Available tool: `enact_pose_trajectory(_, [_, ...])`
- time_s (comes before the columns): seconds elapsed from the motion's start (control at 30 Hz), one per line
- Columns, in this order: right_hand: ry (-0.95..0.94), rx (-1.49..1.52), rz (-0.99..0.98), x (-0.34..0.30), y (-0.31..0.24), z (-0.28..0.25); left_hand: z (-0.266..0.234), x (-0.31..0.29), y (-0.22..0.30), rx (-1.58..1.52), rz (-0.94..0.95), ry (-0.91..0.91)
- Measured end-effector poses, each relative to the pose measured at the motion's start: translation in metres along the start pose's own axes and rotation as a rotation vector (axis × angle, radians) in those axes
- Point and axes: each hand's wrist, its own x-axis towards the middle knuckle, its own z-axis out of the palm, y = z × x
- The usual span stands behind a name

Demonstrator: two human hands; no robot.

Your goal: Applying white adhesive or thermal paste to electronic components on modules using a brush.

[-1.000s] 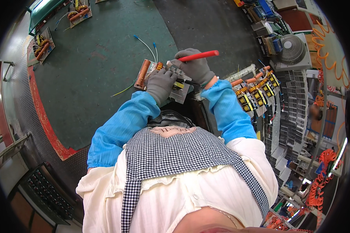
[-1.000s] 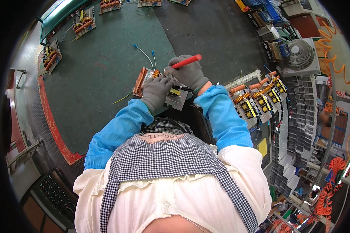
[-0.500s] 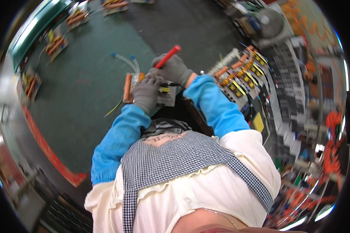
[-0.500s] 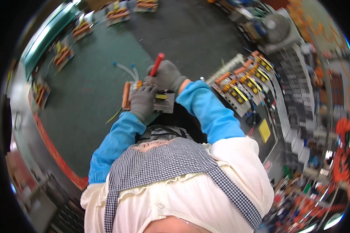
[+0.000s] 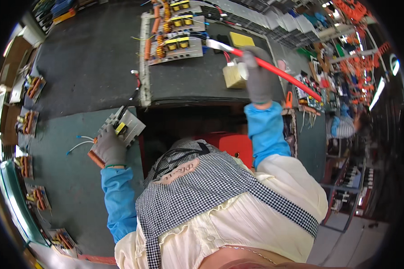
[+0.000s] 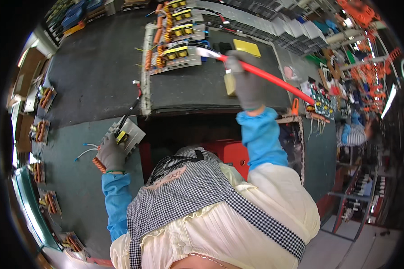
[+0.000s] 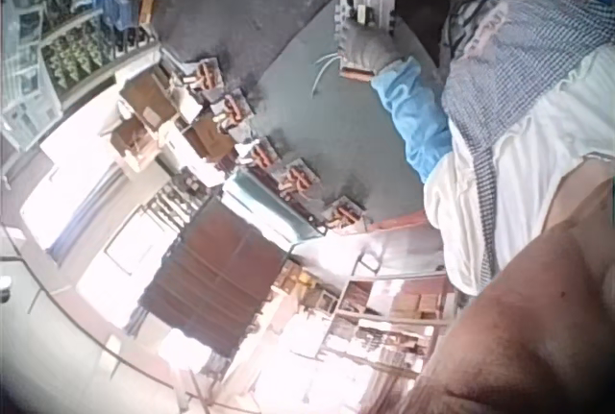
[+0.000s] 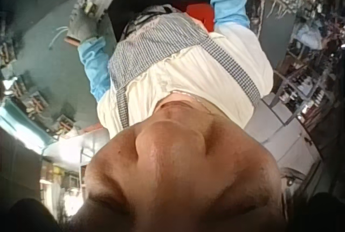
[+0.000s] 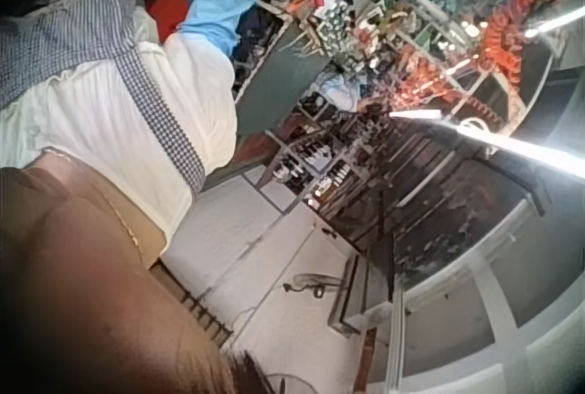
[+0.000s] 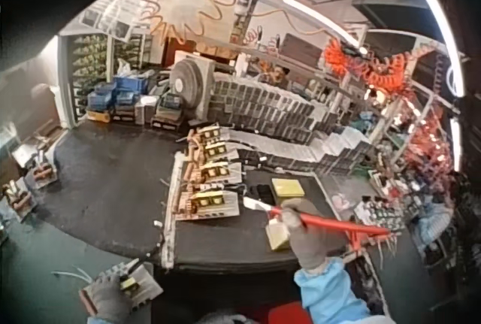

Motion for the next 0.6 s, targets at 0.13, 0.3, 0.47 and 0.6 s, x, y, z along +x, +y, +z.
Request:
enact_pose_trajectory(0.13, [0.116,-0.349,-0.039,-0.013,0.072,-0.107,-0.004,0.012,0.002,-0.001,0.136,0.039])
enact_pose_trajectory(0.3, [-0.081,-0.738,-0.128,-0.011,0.172,-0.134,0.007,0.020,-0.003,-0.019,0.114,-0.033])
enact_pose_trajectory(0.47, [-0.291,-0.822,-0.218,0.000,0.221,-0.133,0.003,0.014,0.000,-0.018,0.054,-0.045])
enact_pose_trajectory(0.6, [-0.202,-0.924,-0.378,-0.008,0.229,-0.133,-0.012,0.003,0.002,-0.102,0.067,-0.040])
